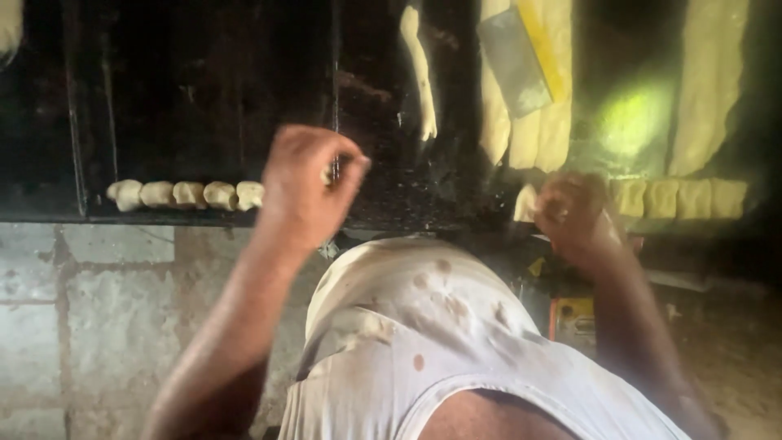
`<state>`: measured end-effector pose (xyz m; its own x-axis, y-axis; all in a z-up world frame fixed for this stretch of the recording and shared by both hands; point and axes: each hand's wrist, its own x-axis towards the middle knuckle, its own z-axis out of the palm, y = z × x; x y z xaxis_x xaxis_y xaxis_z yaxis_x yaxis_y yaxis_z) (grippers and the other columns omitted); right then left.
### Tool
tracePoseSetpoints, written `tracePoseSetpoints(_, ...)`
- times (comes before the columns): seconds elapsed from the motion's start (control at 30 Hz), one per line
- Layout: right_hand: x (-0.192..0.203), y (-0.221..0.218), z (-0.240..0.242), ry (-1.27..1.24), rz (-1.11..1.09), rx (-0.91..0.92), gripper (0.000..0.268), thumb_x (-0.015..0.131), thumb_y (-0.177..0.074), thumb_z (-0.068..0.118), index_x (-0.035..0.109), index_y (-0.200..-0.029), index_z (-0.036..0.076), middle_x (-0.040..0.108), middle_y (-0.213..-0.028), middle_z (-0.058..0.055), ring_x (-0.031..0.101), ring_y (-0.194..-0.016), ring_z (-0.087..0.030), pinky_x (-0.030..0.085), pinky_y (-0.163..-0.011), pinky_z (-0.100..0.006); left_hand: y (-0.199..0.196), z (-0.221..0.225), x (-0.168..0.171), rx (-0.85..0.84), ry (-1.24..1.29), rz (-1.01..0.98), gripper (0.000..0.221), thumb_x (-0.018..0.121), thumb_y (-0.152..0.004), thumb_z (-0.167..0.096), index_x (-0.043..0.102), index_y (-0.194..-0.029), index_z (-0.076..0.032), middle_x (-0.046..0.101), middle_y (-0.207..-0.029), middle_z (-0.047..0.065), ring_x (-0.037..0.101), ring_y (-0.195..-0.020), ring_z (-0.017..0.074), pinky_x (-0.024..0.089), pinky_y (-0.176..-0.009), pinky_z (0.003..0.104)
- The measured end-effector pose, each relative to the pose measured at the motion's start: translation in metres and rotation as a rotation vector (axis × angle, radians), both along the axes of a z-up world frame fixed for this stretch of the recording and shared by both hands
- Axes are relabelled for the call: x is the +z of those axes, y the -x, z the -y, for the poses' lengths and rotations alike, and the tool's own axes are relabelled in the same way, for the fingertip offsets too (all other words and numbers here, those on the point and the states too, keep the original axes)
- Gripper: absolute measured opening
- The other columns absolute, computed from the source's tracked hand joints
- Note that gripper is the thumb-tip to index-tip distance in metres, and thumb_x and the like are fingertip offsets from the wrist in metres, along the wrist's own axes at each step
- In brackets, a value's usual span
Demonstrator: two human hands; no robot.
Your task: Shaping pieces of dough into small balls and placing them in a baking tray.
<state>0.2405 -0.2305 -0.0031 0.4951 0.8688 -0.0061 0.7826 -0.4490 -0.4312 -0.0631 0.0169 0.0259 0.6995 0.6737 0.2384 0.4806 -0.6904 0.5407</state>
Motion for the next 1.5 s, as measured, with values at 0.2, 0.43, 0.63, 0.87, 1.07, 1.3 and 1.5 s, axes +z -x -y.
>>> tracePoseSetpoints(0.2,0.034,0.051,-0.036,0.137,-0.367,-0.063,0.018,0.081,-0.087,0.012,0.072,-0.101,0.006,0.076,-0.101,-0.009,0.072,-0.088,-0.017,0.059,-0.078,-0.031,-0.041,0.06,-0.024,-0.192,0.662,0.307,0.034,0.077,-0.093,-0.019,0.064,-0.121,-0.004,0.07,-0.119,0.016,0.07,-0.104,0.0218,0.061,-0.086,0.037)
tracePoseSetpoints(0.43,-0.006,0.073,-0.138,-0.262,-0.152,0.305,0.025,0.077,-0.095,0.012,0.066,-0.115,0.002,0.07,-0.116,-0.012,0.072,-0.104,-0.025,0.059,-0.09,-0.033,-0.012,0.012,-0.016,0.246,1.024,0.602,0.029,0.07,-0.094,-0.009,0.067,-0.123,-0.003,0.075,-0.11,0.011,0.074,-0.085,0.0146,0.067,-0.072,0.029)
tracePoseSetpoints(0.63,-0.061,0.039,-0.177,0.073,0.248,0.26,0.036,0.062,-0.095,0.0,0.067,-0.13,0.01,0.063,-0.136,-0.016,0.067,-0.114,-0.033,0.059,-0.093,-0.04,0.03,-0.017,-0.022,0.197,0.763,0.777,0.031,0.07,-0.098,0.001,0.068,-0.128,-0.004,0.073,-0.125,0.013,0.063,-0.084,0.0084,0.058,-0.07,0.027)
tracePoseSetpoints(0.87,0.032,0.122,-0.142,0.686,-0.183,0.115,0.044,0.073,-0.097,0.022,0.057,-0.137,0.013,0.064,-0.126,-0.016,0.065,-0.107,-0.03,0.057,-0.086,-0.045,0.016,-0.018,-0.041,0.206,0.826,0.671,0.049,0.068,-0.093,-0.001,0.061,-0.141,-0.011,0.07,-0.127,0.011,0.065,-0.08,0.0102,0.058,-0.064,0.027)
tracePoseSetpoints(1.07,0.039,0.1,-0.103,-0.327,-0.952,0.228,0.018,0.072,-0.093,-0.002,0.071,-0.111,0.002,0.074,-0.103,-0.012,0.071,-0.083,-0.014,0.059,-0.074,-0.027,-0.015,0.013,-0.033,-0.088,0.912,0.454,0.028,0.076,-0.093,-0.012,0.076,-0.121,-0.008,0.081,-0.107,0.007,0.075,-0.087,0.0129,0.06,-0.079,0.028)
tracePoseSetpoints(1.3,0.041,0.088,-0.128,-0.198,-0.615,-0.082,0.043,0.08,-0.081,0.003,0.069,-0.121,0.014,0.067,-0.095,0.002,0.063,-0.079,-0.007,0.057,-0.069,-0.021,-0.039,0.031,-0.011,-0.241,0.858,0.575,0.034,0.082,-0.085,-0.011,0.067,-0.115,-0.002,0.074,-0.099,0.007,0.07,-0.086,0.0141,0.058,-0.075,0.03)
tracePoseSetpoints(1.5,0.025,0.094,-0.082,-0.499,0.139,0.139,0.023,0.088,-0.091,0.015,0.075,-0.109,0.01,0.068,-0.1,-0.005,0.063,-0.083,-0.017,0.049,-0.068,-0.033,-0.064,0.043,-0.006,-0.149,0.826,0.363,0.027,0.067,-0.094,-0.014,0.077,-0.118,-0.006,0.081,-0.099,0.009,0.074,-0.081,0.0162,0.058,-0.073,0.031)
